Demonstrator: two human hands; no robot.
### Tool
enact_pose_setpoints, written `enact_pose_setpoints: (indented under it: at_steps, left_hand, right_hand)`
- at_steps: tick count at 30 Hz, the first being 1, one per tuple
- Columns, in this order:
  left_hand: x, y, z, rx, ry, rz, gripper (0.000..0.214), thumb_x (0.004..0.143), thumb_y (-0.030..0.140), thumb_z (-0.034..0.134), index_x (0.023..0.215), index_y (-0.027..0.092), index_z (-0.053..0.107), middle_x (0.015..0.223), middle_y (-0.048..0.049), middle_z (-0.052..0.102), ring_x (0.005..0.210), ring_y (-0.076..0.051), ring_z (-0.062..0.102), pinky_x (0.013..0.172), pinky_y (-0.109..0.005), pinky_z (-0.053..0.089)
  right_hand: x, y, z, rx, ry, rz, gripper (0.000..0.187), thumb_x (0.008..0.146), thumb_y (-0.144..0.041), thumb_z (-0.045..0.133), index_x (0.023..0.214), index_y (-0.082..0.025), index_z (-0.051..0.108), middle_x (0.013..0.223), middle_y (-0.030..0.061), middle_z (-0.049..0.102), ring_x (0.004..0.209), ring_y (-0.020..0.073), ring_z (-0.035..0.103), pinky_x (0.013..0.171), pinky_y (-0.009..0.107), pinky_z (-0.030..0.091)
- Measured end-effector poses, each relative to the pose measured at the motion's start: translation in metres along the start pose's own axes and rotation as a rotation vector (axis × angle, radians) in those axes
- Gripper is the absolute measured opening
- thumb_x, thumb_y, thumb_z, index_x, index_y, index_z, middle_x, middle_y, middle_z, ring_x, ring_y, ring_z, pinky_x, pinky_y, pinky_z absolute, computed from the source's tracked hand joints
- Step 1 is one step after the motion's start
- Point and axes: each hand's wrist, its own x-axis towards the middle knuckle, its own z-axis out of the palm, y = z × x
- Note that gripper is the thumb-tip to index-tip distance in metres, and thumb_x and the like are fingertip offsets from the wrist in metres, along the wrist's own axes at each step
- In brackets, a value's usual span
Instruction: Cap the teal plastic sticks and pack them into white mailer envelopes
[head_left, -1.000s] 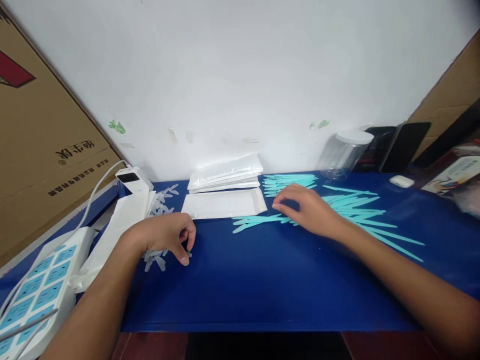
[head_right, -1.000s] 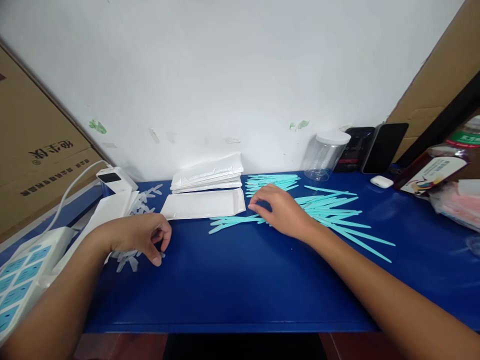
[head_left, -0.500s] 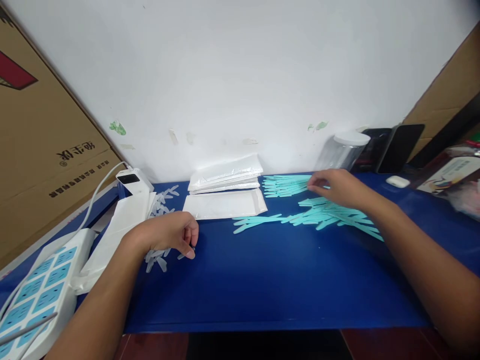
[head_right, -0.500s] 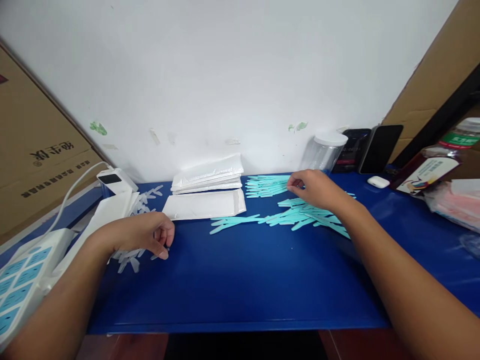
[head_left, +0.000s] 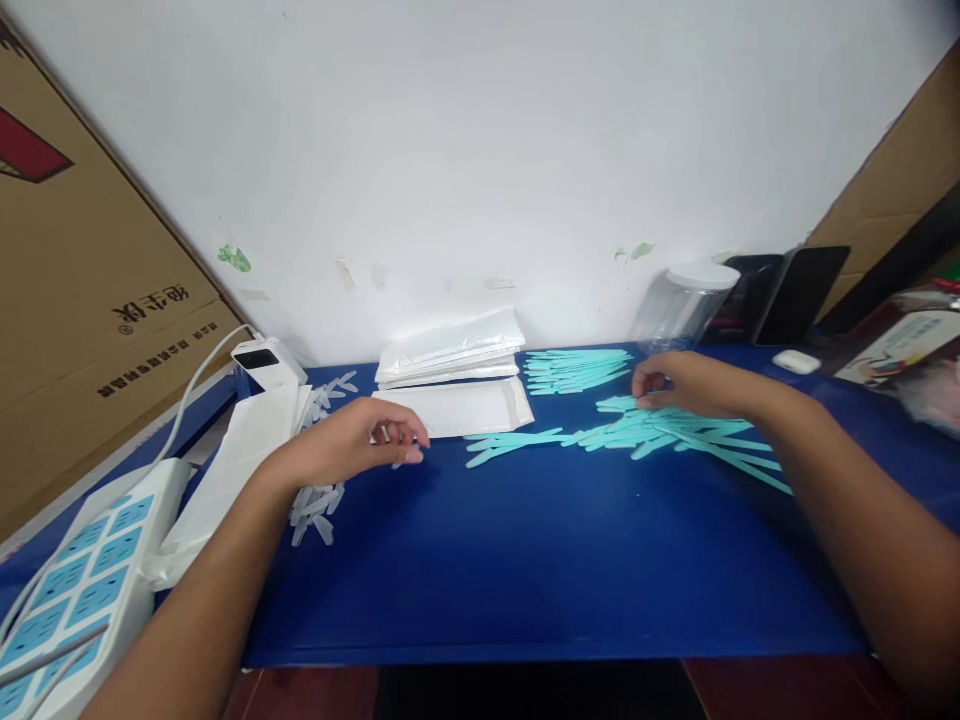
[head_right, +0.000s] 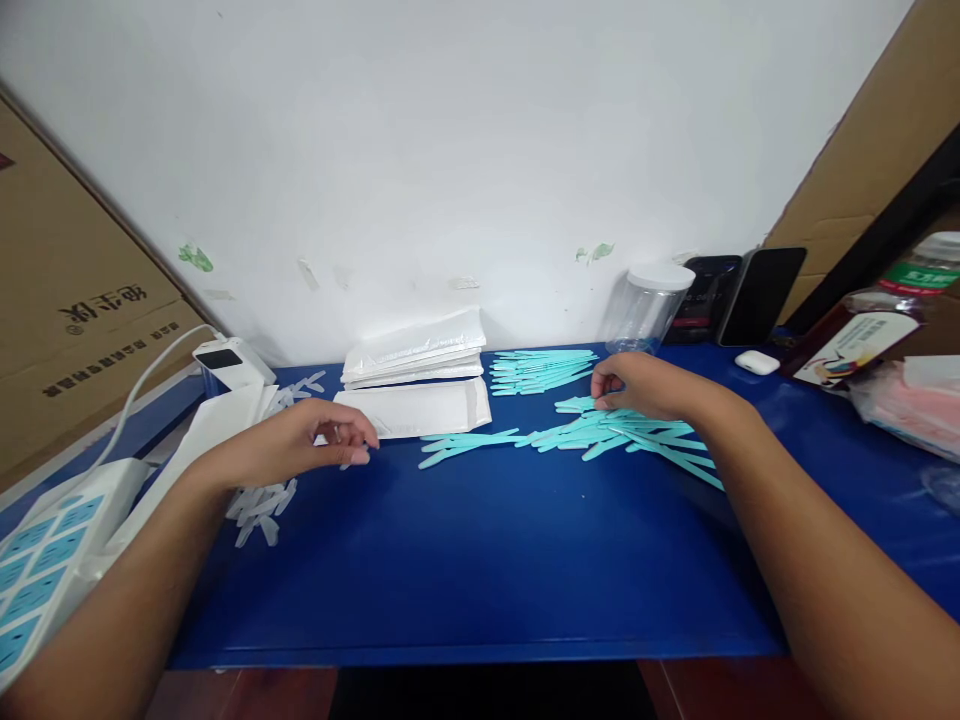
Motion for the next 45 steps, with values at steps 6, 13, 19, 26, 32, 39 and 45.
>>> enact_pose_setpoints:
  at_steps: [6, 13, 19, 26, 32, 39, 45]
  left_hand:
    - [0.026, 0.0, 0.032, -0.592, 0.386, 0.09, 0.031, 0.08, 0.041, 0.091, 0.096, 0.016, 0.081, 0.082, -0.0074, 0.082, 0.078, -0.023, 0.079, 0.078, -0.035, 0.064]
    - [0.037, 0.007, 0.056, -0.634, 0.564, 0.103, 0.03, 0.078, 0.038, 0.093, 0.09, 0.013, 0.083, 0.079, -0.0092, 0.082, 0.073, -0.022, 0.078, 0.066, -0.03, 0.063]
    - [0.037, 0.015, 0.062, -0.606, 0.634, 0.115, 0.031, 0.079, 0.043, 0.09, 0.082, 0.013, 0.082, 0.074, -0.0085, 0.081, 0.068, -0.02, 0.076, 0.068, -0.031, 0.062]
    - [0.037, 0.021, 0.073, -0.627, 0.603, 0.113, 0.03, 0.084, 0.042, 0.088, 0.083, 0.014, 0.079, 0.074, -0.0073, 0.081, 0.066, -0.017, 0.075, 0.062, -0.026, 0.058]
    - [0.037, 0.024, 0.08, -0.605, 0.573, 0.123, 0.029, 0.087, 0.042, 0.086, 0.085, 0.014, 0.078, 0.075, -0.0073, 0.081, 0.067, -0.018, 0.076, 0.062, -0.025, 0.058]
    - [0.037, 0.023, 0.078, -0.587, 0.588, 0.117, 0.031, 0.09, 0.045, 0.082, 0.093, 0.015, 0.077, 0.084, -0.0088, 0.083, 0.072, -0.021, 0.079, 0.06, -0.027, 0.058]
    - [0.035, 0.028, 0.079, -0.583, 0.547, 0.12, 0.032, 0.09, 0.046, 0.081, 0.094, 0.015, 0.077, 0.085, -0.0095, 0.084, 0.071, -0.022, 0.079, 0.06, -0.028, 0.059]
  right_hand:
    - [0.0, -0.008, 0.001, 0.04, 0.117, -0.028, 0.047, 0.085, -0.071, 0.068, 0.087, -0.024, 0.07, 0.098, 0.0106, 0.078, 0.089, 0.0298, 0.071, 0.073, 0.037, 0.051]
    - [-0.016, -0.083, 0.026, 0.295, 0.374, -0.326, 0.03, 0.102, -0.054, 0.061, 0.102, -0.025, 0.064, 0.096, 0.0086, 0.079, 0.088, 0.0262, 0.074, 0.077, 0.037, 0.056]
    - [-0.027, -0.122, 0.057, 0.264, 0.395, -0.522, 0.017, 0.106, -0.038, 0.059, 0.107, -0.025, 0.069, 0.1, 0.0063, 0.08, 0.08, 0.021, 0.072, 0.071, 0.033, 0.056]
    - [-0.029, -0.127, 0.065, 0.284, 0.446, -0.572, 0.015, 0.105, -0.034, 0.062, 0.108, -0.025, 0.074, 0.097, 0.0031, 0.081, 0.074, 0.0182, 0.071, 0.066, 0.031, 0.054]
    - [-0.032, -0.132, 0.065, 0.315, 0.435, -0.567, 0.016, 0.104, -0.033, 0.063, 0.106, -0.025, 0.076, 0.097, 0.0031, 0.082, 0.076, 0.0187, 0.073, 0.062, 0.029, 0.053]
    - [-0.034, -0.135, 0.059, 0.479, 0.466, -0.463, 0.017, 0.101, -0.038, 0.067, 0.098, -0.025, 0.077, 0.088, 0.0036, 0.08, 0.073, 0.0193, 0.07, 0.06, 0.028, 0.054]
    - [-0.035, -0.138, 0.061, 0.518, 0.411, -0.447, 0.017, 0.099, -0.039, 0.069, 0.097, -0.025, 0.078, 0.09, 0.0033, 0.08, 0.075, 0.0196, 0.07, 0.061, 0.029, 0.054]
